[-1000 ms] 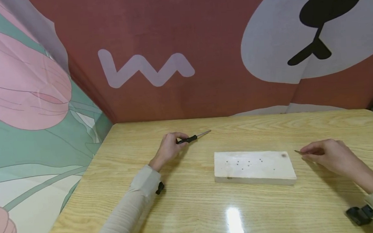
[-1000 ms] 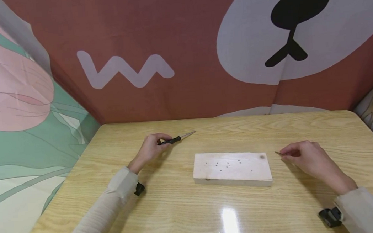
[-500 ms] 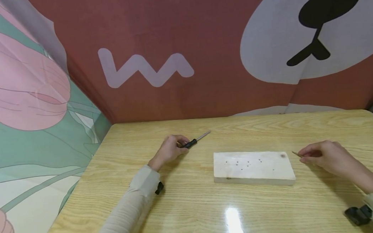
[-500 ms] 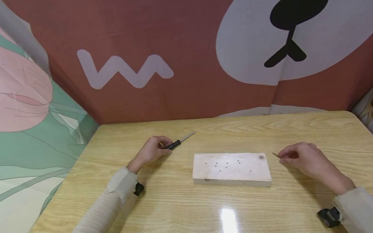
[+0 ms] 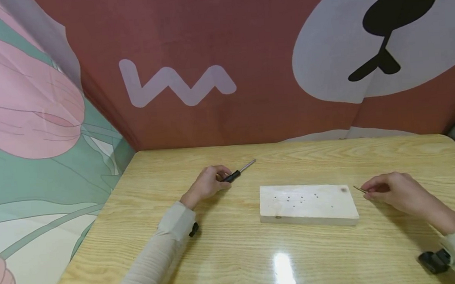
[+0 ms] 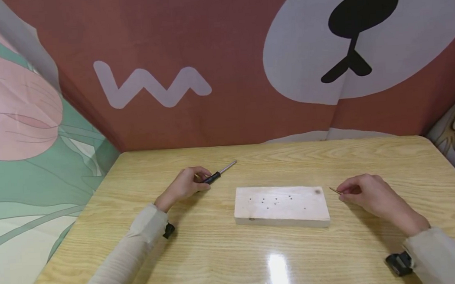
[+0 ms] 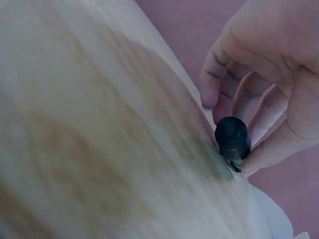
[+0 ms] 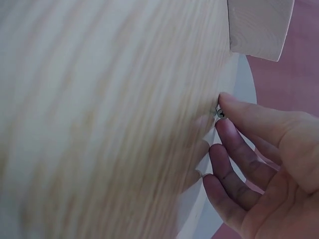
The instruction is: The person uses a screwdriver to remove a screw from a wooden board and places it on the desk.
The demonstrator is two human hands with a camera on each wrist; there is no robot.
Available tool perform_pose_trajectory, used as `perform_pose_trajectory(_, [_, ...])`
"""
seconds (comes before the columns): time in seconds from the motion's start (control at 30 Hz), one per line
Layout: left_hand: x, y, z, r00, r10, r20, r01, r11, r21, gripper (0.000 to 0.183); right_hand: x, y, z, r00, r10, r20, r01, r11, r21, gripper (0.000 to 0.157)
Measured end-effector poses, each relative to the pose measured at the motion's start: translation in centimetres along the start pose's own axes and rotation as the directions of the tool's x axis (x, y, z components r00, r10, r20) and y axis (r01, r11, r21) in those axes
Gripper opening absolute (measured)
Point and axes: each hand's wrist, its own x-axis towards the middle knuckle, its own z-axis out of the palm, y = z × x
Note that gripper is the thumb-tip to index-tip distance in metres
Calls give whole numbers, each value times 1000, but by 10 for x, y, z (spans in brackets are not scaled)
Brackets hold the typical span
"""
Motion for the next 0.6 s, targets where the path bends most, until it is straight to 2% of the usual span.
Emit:
perform_pose_trajectory(0.23, [1, 0, -1, 1000, 21, -3, -21, 1000, 6, 28, -1, 3, -5, 1000, -13, -19, 12, 1000, -10, 30])
perform_pose_trajectory(0.37, [-1, 0, -5, 999, 55, 2, -55, 998, 9, 32, -2, 3, -9, 997, -42, -63, 42, 999, -10, 38])
perform_pose_trajectory(0.6, [-1, 0, -14, 994, 108, -24, -107, 994, 25, 35, -2, 1, -9, 977, -125, -174, 122, 992, -29, 32])
